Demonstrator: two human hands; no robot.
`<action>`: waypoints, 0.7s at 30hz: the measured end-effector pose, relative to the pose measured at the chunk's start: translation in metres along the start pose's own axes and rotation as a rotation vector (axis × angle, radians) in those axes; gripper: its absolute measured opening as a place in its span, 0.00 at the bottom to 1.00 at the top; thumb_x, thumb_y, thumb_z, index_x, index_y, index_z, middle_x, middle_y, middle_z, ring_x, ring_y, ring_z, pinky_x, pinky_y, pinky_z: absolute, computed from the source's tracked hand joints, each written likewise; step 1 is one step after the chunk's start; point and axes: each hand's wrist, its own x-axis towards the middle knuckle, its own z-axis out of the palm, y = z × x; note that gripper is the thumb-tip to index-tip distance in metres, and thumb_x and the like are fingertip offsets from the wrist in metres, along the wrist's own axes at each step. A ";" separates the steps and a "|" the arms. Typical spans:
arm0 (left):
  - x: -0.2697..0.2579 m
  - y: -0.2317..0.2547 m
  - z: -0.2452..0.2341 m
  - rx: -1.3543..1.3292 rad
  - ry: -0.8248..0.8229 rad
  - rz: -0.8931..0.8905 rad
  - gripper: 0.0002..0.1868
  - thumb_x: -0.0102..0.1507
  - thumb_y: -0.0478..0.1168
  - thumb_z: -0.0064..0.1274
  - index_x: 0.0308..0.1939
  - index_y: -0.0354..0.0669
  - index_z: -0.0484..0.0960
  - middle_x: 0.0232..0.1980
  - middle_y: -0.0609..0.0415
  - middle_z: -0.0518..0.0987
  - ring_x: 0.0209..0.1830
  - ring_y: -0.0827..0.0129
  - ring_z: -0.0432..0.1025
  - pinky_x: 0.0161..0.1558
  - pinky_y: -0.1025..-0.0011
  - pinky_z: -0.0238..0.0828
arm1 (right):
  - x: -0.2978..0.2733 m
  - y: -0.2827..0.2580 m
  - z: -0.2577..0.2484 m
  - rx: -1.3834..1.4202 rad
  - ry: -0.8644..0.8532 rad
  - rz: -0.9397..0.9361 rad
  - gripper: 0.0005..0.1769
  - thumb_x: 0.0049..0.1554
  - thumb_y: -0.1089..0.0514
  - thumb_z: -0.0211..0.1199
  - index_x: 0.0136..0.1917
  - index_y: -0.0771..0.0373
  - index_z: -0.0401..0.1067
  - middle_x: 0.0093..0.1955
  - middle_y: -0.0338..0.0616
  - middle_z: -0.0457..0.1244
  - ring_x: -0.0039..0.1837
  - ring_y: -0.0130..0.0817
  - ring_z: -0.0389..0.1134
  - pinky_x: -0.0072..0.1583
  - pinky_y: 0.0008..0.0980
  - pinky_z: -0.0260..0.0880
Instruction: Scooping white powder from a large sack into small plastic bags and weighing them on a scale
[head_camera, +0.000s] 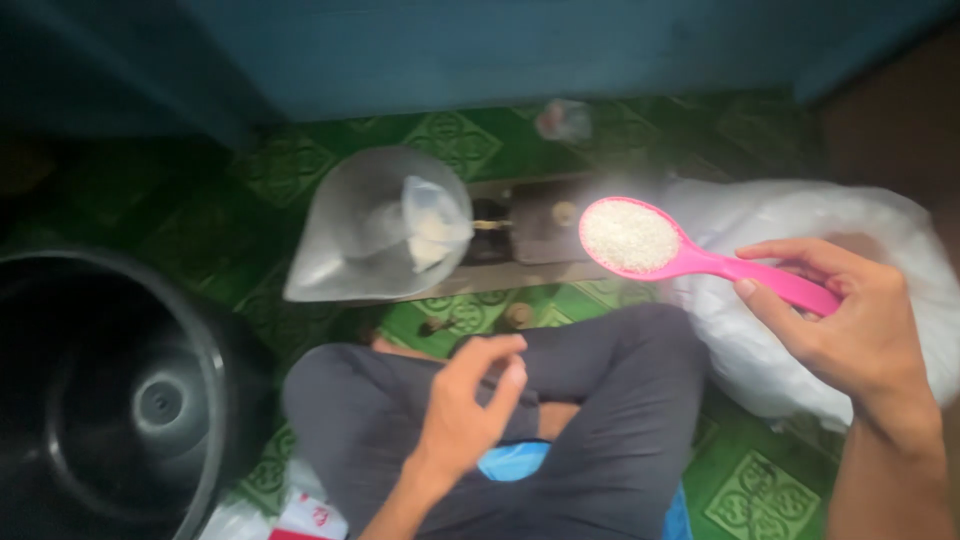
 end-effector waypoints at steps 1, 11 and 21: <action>0.008 0.002 -0.012 0.025 0.145 0.036 0.10 0.63 0.38 0.50 0.47 0.42 0.80 0.42 0.55 0.81 0.43 0.67 0.77 0.50 0.72 0.72 | 0.005 -0.005 0.009 0.000 -0.011 -0.006 0.10 0.54 0.61 0.68 0.51 0.60 0.78 0.36 0.37 0.64 0.35 0.23 0.55 0.38 0.21 0.52; 0.078 -0.056 -0.078 0.065 0.410 0.075 0.30 0.60 0.44 0.55 0.65 0.41 0.66 0.65 0.48 0.67 0.67 0.59 0.64 0.62 0.63 0.63 | 0.042 -0.073 0.076 -0.001 -0.172 -0.018 0.10 0.51 0.61 0.67 0.48 0.59 0.78 0.48 0.36 0.70 0.52 0.22 0.66 0.56 0.21 0.61; 0.112 -0.113 -0.068 0.054 0.222 0.152 0.58 0.50 0.51 0.71 0.74 0.42 0.50 0.75 0.48 0.62 0.77 0.56 0.56 0.74 0.58 0.55 | 0.067 -0.093 0.105 -0.055 -0.223 0.009 0.09 0.50 0.61 0.68 0.47 0.58 0.79 0.45 0.35 0.70 0.47 0.21 0.65 0.52 0.20 0.60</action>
